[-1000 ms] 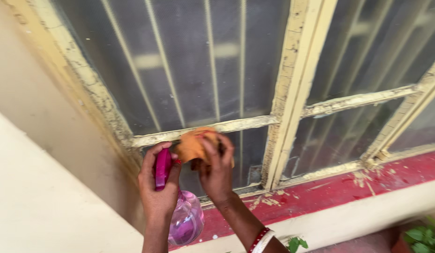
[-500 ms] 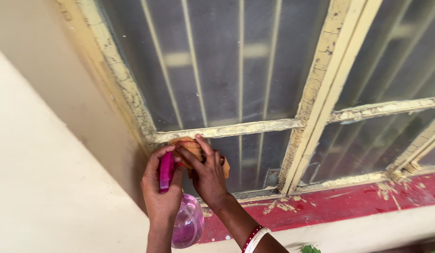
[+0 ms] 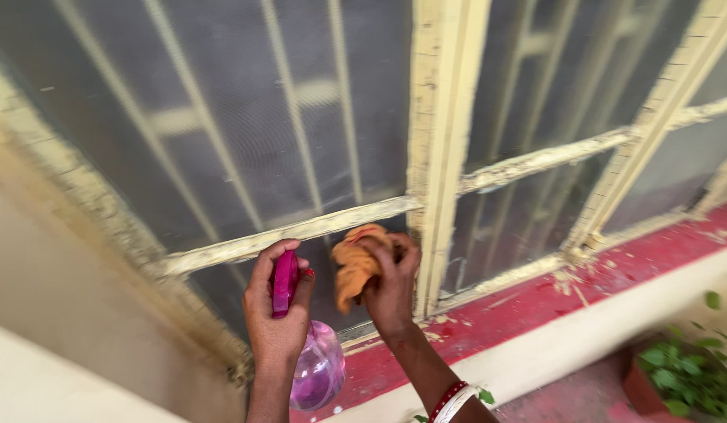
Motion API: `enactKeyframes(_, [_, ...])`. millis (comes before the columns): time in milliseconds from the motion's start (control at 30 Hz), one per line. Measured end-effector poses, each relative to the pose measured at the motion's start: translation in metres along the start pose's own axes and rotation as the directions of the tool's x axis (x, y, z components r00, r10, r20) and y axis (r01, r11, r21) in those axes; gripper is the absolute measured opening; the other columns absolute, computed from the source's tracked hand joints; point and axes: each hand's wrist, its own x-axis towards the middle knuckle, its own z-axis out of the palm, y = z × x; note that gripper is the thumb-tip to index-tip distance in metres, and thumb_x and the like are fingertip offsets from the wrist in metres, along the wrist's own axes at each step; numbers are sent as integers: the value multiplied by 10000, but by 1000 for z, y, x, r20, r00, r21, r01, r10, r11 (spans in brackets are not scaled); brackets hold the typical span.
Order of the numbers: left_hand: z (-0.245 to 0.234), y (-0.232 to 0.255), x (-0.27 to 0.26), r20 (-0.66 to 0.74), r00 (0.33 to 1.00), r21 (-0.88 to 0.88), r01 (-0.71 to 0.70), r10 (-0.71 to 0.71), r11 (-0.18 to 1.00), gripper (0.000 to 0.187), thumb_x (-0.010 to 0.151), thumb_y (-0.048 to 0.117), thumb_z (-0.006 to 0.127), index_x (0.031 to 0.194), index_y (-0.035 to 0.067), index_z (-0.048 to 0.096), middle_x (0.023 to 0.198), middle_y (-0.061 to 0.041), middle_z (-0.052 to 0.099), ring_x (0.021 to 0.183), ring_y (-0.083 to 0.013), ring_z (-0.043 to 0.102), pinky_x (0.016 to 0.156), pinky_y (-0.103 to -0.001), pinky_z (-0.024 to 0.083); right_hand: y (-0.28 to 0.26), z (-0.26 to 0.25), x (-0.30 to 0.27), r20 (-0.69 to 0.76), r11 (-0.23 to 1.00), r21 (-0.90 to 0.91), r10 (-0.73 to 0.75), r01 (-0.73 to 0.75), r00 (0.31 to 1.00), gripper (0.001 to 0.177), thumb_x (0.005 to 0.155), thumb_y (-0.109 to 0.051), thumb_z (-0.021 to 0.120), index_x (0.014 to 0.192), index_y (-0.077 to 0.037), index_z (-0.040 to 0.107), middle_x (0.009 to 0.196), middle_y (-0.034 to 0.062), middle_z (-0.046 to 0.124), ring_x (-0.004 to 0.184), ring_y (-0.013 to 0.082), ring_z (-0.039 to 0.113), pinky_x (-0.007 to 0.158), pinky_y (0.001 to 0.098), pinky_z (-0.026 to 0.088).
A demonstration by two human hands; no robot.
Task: The person cleans a glass window by spraying liquid from a spray bottle and wiping the surface with a cloth.
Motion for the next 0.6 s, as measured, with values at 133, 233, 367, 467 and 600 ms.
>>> enactKeyframes(133, [31, 8, -1, 78, 996, -32, -38, 40, 999, 441, 826, -53, 713, 1221, 138, 663, 932, -5, 724, 876, -85, 678, 818, -253, 538, 16, -20, 16, -71, 997, -2, 74, -75, 995, 738, 643, 230, 631, 1250, -189, 621, 1392, 202, 360, 1323, 436, 445, 1069, 485, 485])
enactKeyframes(233, [44, 10, -4, 118, 993, -60, -21, 28, 998, 455, 827, -53, 707, 1233, 146, 661, 939, -4, 726, 881, -83, 680, 810, -254, 545, 14, -22, 16, -49, 996, -5, 89, -90, 995, 750, 645, 220, 647, 1268, -194, 595, 1384, 208, 358, 1317, 444, 431, 1058, 493, 478])
enactKeyframes(367, [40, 8, -7, 109, 993, -52, -30, 36, 998, 451, 825, -48, 711, 1230, 145, 665, 938, -3, 727, 881, -84, 681, 814, -253, 545, 8, -24, 17, -25, 995, -35, 92, -93, 995, 777, 651, 234, 632, 1294, -198, 582, 1378, 210, 380, 1322, 453, 406, 1054, 517, 435])
enactKeyframes(467, [28, 5, -7, 69, 996, -26, -49, 50, 998, 443, 817, -51, 718, 1214, 139, 673, 929, -5, 727, 878, -86, 676, 822, -252, 537, 1, -22, 17, -75, 994, -78, 73, -79, 995, 777, 646, 234, 620, 1290, -200, 579, 1381, 210, 398, 1327, 454, 402, 1084, 526, 405])
enactKeyframes(600, [5, 2, -5, 3, 999, 6, -44, 44, 999, 420, 827, -47, 713, 1201, 141, 681, 921, -4, 722, 871, -84, 669, 818, -251, 541, -14, -11, 18, -134, 986, 81, 154, -144, 979, 708, 689, 219, 629, 1288, -152, 562, 1362, 212, 370, 1313, 458, 398, 1075, 532, 403])
